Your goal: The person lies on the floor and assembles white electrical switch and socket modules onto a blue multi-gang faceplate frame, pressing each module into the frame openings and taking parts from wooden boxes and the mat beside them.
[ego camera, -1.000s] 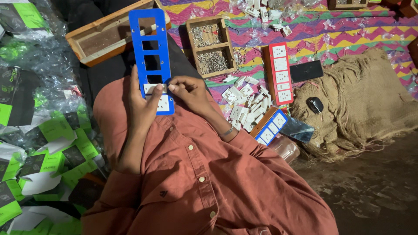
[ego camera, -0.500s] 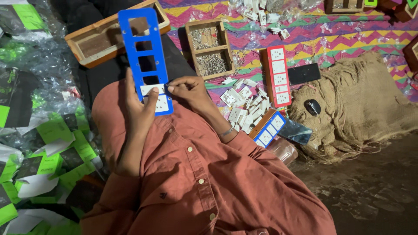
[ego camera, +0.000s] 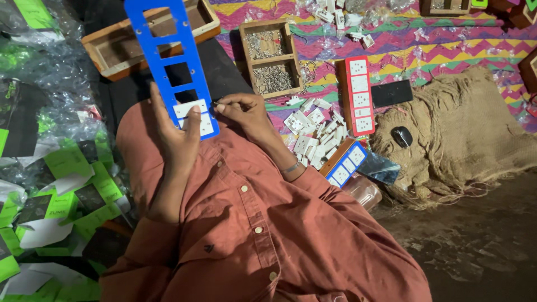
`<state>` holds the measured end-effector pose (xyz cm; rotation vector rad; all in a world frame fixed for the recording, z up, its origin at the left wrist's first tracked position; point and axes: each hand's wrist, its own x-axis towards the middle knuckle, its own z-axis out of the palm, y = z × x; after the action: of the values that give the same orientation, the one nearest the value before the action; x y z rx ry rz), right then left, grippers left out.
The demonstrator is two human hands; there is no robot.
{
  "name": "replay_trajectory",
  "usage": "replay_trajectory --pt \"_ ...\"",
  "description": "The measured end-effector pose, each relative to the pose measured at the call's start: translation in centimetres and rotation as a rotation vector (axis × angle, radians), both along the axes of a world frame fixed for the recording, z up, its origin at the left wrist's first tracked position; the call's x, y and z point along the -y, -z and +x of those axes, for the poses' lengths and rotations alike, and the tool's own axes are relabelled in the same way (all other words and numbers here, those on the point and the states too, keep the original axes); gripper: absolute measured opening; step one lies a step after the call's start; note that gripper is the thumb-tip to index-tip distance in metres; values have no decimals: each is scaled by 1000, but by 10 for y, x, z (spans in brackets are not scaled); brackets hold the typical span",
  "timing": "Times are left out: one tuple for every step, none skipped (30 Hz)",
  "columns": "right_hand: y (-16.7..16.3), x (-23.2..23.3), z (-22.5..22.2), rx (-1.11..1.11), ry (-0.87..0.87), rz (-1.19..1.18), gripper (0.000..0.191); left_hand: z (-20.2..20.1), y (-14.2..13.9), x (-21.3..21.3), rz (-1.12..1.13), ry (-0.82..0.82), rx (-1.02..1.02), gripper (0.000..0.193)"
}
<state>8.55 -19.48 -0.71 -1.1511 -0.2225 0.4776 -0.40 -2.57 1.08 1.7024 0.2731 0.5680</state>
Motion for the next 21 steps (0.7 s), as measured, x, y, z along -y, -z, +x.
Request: replay_trajectory --pt "0 0 0 17 6 -26 9 1 2 0 14 0 -2 80" --pt "0 -1 1 26 20 -41 10 2 3 0 28 0 -6 81" --pt "1 -1 2 34 30 -54 11 3 5 -2 45 -2 -12 81" --pt "1 -3 3 41 34 -63 11 4 6 -4 74 -6 -3 81" --pt "1 -3 3 58 46 -92 10 4 7 -4 103 -17 1 80" --pt "1 -4 3 72 50 -121 10 4 8 -5 132 -33 1 80" --pt "1 -5 3 85 48 -147 9 4 8 -6 142 -27 21 80" --pt "1 -5 2 24 48 -122 9 3 8 -6 152 -23 39 80" --pt "1 -6 1 -36 48 -101 9 2 8 -7 212 -48 18 79" --pt "0 -7 0 -40 52 -55 9 2 7 -8 270 -71 -2 79" --pt "0 -8 0 -41 61 -13 10 1 6 -8 325 -88 -20 78" --pt "0 -9 0 -38 77 26 10 1 5 -8 293 -81 -13 78" --pt "0 -10 0 -46 70 41 10 1 4 -8 258 -69 -3 78" --pt "0 -10 1 -54 69 54 10 1 4 -8 221 -51 7 78" --pt "1 -11 2 -60 72 67 10 2 4 -8 209 -44 27 77" --pt "2 -10 2 -46 75 55 10 3 4 -8 197 -35 46 77" --pt "2 -10 3 -32 77 43 10 4 5 -7 184 -27 64 77" --pt "3 -9 3 -17 80 31 9 5 7 -7 166 -23 87 77" --pt "4 -9 3 -24 76 3 9 6 8 -7 150 -18 110 78" --pt "4 -8 2 -31 72 -25 9 7 10 -6 134 -12 134 78" --pt "4 -7 2 -38 69 -51 9 7 12 -6 123 -14 130 78"
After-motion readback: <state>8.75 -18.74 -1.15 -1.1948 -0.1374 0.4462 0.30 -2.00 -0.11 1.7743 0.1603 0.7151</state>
